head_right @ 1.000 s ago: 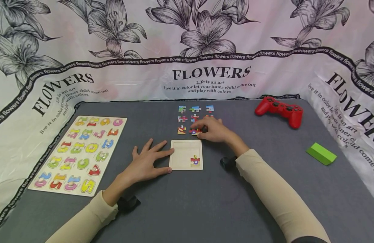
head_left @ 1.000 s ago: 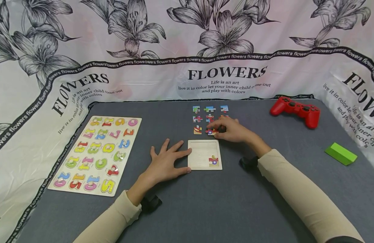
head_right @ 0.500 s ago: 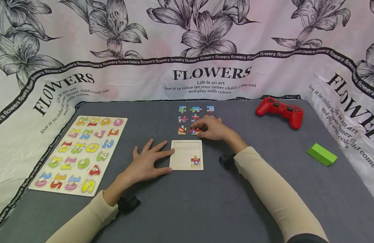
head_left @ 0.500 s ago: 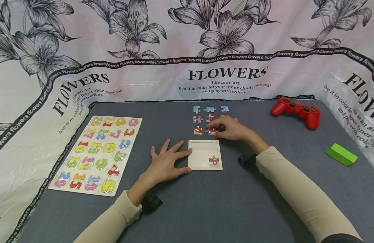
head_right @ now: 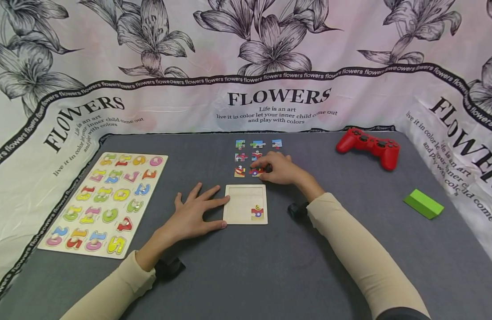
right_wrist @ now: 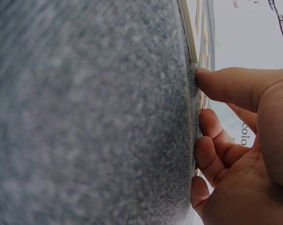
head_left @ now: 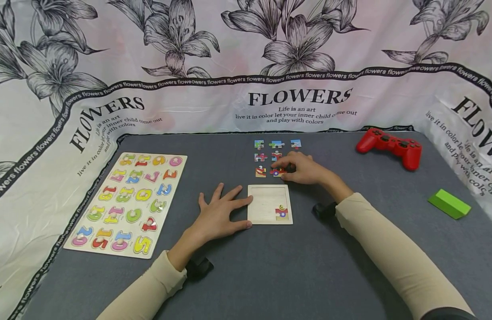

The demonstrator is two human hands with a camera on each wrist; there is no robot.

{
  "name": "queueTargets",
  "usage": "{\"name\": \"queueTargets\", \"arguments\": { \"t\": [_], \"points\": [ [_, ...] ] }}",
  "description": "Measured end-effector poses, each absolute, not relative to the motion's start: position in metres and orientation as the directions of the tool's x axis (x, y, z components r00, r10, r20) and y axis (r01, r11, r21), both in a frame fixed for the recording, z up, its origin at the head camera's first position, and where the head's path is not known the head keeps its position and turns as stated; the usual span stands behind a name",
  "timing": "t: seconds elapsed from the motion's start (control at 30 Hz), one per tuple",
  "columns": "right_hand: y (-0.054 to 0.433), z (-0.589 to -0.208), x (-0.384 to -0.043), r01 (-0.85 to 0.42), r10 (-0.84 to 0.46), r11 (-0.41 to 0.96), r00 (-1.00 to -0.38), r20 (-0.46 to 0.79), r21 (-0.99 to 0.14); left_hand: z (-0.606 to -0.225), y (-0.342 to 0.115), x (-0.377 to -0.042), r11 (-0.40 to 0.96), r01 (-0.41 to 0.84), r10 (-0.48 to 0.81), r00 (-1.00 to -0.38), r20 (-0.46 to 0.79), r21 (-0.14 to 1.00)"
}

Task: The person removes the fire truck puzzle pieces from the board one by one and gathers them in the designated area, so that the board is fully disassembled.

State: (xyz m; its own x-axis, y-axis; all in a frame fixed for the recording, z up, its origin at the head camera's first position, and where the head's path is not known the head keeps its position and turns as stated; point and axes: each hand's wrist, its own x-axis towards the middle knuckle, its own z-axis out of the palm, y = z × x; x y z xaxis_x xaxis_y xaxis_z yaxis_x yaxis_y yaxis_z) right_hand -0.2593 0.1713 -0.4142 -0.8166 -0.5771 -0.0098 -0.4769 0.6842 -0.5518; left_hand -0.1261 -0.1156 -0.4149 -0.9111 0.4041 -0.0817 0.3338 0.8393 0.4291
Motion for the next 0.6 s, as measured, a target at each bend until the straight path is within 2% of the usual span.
{"name": "queueTargets", "arguments": {
  "t": [0.6],
  "points": [
    [0.1731,-0.4129,-0.2583,-0.482,-0.575,0.671,-0.818,0.014,-0.564,-0.4140,-0.1159,-0.1264,0.836,0.334,0.407,-0.909,-0.085,0.435]
  ]
}}
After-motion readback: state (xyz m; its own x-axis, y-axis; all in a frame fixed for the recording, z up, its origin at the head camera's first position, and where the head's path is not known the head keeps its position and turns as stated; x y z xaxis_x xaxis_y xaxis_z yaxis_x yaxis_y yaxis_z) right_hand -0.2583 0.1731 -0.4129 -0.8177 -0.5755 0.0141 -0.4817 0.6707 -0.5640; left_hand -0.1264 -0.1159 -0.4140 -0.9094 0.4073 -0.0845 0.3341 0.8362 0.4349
